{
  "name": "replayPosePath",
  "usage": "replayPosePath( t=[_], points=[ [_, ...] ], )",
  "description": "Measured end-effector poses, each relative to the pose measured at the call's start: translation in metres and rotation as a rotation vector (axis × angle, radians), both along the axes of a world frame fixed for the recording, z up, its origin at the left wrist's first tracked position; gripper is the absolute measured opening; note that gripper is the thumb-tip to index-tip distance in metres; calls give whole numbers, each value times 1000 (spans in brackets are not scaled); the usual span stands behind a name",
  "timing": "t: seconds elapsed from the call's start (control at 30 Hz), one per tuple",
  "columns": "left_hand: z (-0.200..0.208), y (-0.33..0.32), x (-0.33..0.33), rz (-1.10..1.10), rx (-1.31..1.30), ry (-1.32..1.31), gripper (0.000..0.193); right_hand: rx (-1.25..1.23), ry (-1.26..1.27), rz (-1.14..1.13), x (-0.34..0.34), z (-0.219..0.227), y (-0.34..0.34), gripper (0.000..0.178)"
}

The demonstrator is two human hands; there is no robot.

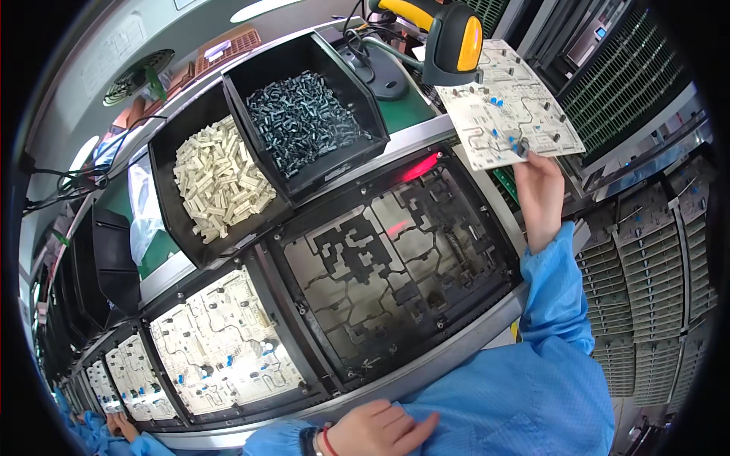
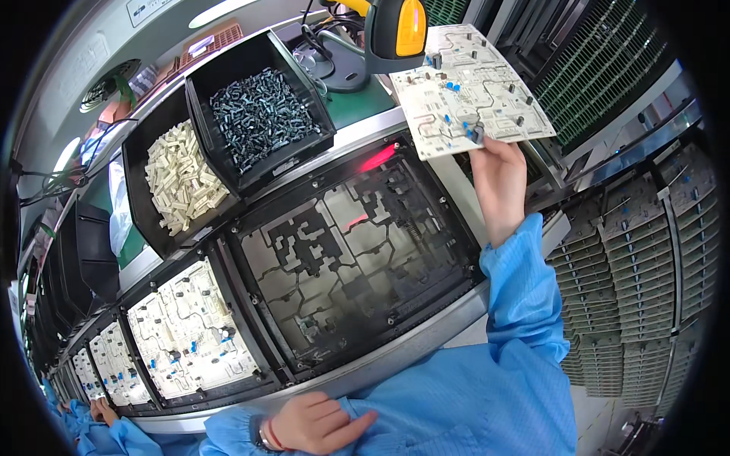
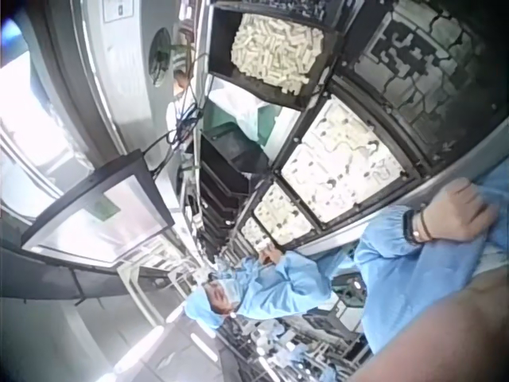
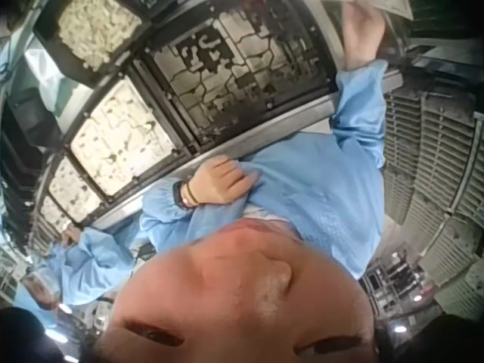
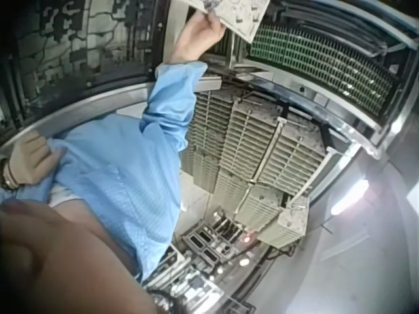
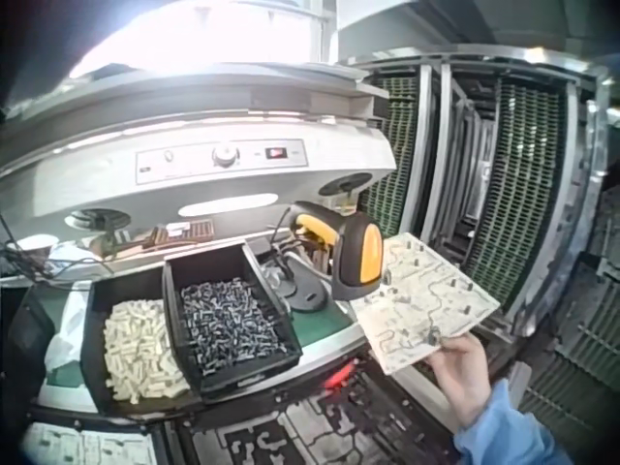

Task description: The person assembles circuit boards on a conveyor line by inserting electronic components into them by hand, pushing completed assemblies down the track, placing empty pallets onto the conveyor, and loading new circuit boards from a storage rack into the pallets.

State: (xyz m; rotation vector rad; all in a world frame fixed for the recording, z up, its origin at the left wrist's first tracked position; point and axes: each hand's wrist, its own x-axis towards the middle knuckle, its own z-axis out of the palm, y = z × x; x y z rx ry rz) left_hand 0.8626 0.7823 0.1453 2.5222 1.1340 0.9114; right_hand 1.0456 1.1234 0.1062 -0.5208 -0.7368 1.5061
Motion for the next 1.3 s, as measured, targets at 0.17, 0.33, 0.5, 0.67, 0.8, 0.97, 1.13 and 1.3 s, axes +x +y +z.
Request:
replayPosePath(
  t=[0.17,0.33,0.5,0.67,0.8,0.97,1.13,1.3],
  points=[
    [-36,-3,-6,196,-54,-66,40,-6,-15,19,-17,-2,35,33],
    [-31,-8,-9,263,-44,-20,32,22,16,53,-39,2,49,31],
    [-32,-14,-15,299,-25,-45,36,-44,-11,33,-49,8,56,28],
    [-45,-47,-42,279,5,-71,39,-56,-46,-98,-57,21,10,27],
    [-51,-66,-59,262,47,-71,37,85,-41,-61,-54,28,6,21],
    [-39,-77,-68,267,-12,-82,37,-20,-108,-44,-31,51,-26,23],
    [-19,-81,-81,311,-112,-203,32,25,-64,78,55,74,-112,33],
    [8,-53,-80,363,-34,-131,36,-124,-191,58,164,98,-202,37]
  ],
)
